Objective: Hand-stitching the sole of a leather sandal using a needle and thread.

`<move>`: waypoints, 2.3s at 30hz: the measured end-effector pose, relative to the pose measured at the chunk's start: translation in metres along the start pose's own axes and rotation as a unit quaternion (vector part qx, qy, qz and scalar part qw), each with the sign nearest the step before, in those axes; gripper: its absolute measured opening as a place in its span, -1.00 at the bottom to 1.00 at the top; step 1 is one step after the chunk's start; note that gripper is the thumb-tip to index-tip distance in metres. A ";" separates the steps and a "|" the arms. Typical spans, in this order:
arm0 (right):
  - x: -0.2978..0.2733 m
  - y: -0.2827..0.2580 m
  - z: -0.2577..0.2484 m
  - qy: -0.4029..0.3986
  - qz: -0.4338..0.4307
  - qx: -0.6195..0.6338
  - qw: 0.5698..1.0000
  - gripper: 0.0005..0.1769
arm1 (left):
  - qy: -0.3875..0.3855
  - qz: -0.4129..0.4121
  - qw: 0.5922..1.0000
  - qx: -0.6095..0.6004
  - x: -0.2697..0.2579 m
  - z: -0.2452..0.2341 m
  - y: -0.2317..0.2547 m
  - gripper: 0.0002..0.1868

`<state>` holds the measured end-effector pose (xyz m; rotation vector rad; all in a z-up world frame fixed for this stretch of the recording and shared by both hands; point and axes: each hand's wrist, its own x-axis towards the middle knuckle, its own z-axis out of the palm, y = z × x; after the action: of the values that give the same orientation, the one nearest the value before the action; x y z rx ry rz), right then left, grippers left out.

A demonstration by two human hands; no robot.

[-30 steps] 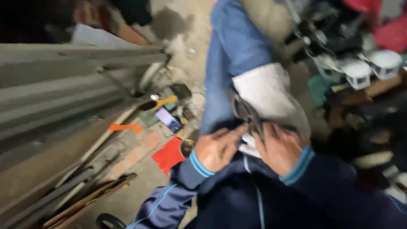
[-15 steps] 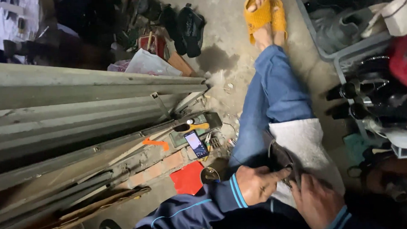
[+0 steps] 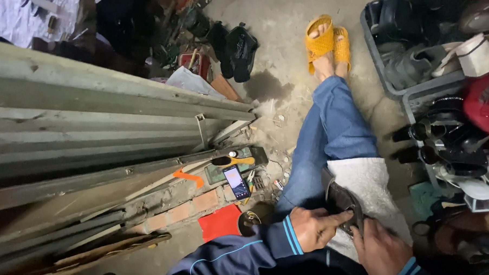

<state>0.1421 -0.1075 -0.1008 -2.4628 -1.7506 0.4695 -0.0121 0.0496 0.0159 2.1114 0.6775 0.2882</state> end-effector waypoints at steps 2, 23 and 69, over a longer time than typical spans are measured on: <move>0.001 -0.001 0.002 0.006 -0.005 0.001 1.000 -0.71 | -0.038 -0.104 0.982 -0.155 -0.007 0.010 -0.016 -0.57; 0.015 0.010 0.032 -0.005 -0.018 0.033 0.999 -0.68 | 0.007 -0.001 0.997 -0.072 -0.009 0.014 -0.017 -0.59; 0.031 0.021 -0.020 0.103 -0.059 0.134 0.984 -0.33 | -0.013 -0.062 0.997 0.046 -0.030 -0.002 -0.026 -0.88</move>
<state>0.1766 -0.0833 -0.0932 -2.1283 -1.6223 0.3941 -0.0474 0.0463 -0.0030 2.1457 0.8159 0.1640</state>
